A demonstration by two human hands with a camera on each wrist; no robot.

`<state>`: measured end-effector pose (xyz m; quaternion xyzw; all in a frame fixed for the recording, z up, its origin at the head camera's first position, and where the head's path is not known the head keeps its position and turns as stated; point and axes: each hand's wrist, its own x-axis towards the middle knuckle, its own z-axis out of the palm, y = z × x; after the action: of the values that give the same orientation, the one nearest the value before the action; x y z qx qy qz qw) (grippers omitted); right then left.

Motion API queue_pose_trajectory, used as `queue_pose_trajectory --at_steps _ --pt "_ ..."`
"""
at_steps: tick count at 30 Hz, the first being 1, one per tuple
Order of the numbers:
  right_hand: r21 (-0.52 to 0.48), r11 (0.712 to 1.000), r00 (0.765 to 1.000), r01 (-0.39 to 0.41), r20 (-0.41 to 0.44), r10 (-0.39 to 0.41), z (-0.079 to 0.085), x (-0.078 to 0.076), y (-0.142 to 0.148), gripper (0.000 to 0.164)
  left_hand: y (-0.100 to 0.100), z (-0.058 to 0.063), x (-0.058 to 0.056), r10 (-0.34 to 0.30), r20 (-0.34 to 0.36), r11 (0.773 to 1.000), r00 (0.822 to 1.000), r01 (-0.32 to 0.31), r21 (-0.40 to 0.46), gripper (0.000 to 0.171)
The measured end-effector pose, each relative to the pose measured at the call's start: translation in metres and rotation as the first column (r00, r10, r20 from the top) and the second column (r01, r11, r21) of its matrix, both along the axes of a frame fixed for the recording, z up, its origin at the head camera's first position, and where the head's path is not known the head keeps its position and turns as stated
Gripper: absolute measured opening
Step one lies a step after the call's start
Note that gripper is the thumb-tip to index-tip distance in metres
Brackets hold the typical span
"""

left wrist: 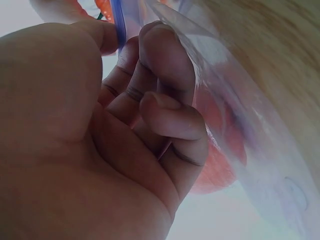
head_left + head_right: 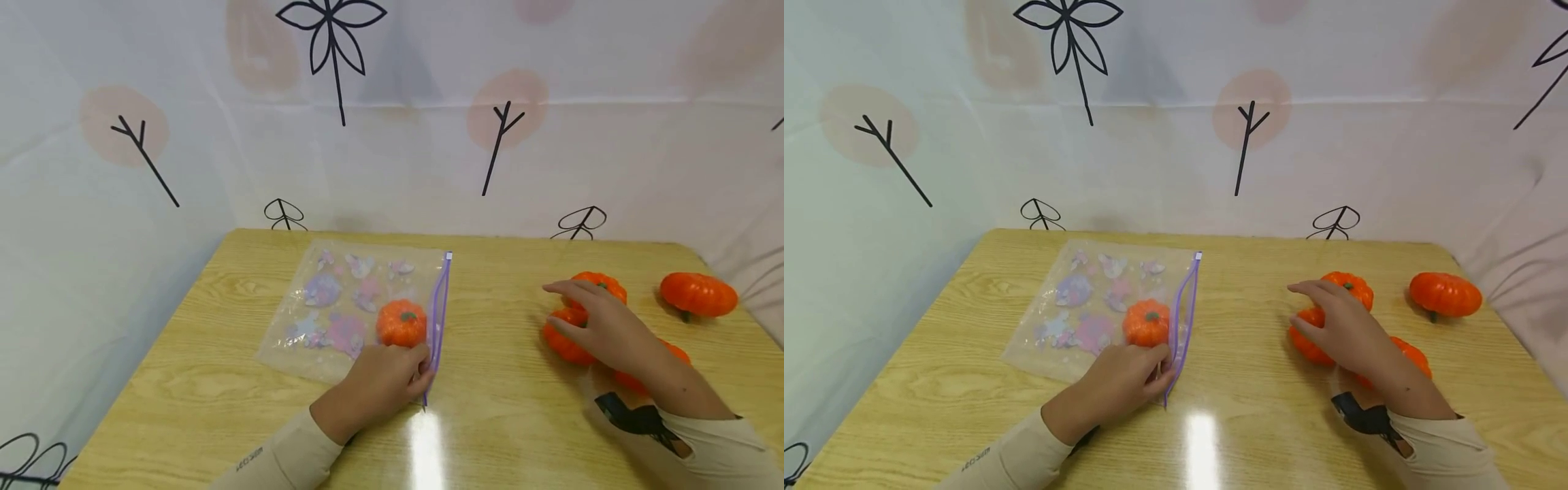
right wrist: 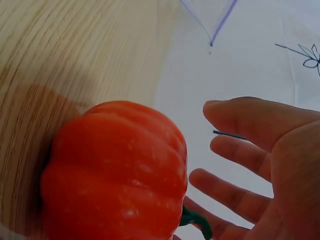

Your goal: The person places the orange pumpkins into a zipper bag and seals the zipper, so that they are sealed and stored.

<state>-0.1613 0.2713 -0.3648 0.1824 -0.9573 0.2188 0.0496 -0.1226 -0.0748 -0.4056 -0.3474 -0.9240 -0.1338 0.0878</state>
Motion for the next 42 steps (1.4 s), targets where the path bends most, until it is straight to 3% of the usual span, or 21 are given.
queue_pose_trajectory --at_steps 9,22,30,42 --pt "0.0 1.0 0.995 -0.027 0.099 0.027 -0.002 -0.001 0.009 0.062 -0.001 0.001 0.0 -0.005 0.041 1.0 0.999 0.005 0.009 0.023" --pt "0.054 0.994 0.965 -0.092 0.252 0.076 -0.007 -0.002 0.018 0.09 -0.001 0.002 0.0 -0.017 0.057 1.0 0.998 0.017 -0.001 0.022" --pt "0.038 0.993 0.962 -0.109 0.256 0.096 -0.004 -0.003 0.017 0.105 -0.001 0.001 -0.001 -0.011 0.017 1.0 1.0 0.011 0.003 0.024" --pt "0.002 0.997 0.968 -0.079 0.24 0.076 -0.004 -0.003 0.01 0.118 -0.002 0.001 -0.001 -0.004 0.038 1.0 0.999 0.004 -0.001 0.023"
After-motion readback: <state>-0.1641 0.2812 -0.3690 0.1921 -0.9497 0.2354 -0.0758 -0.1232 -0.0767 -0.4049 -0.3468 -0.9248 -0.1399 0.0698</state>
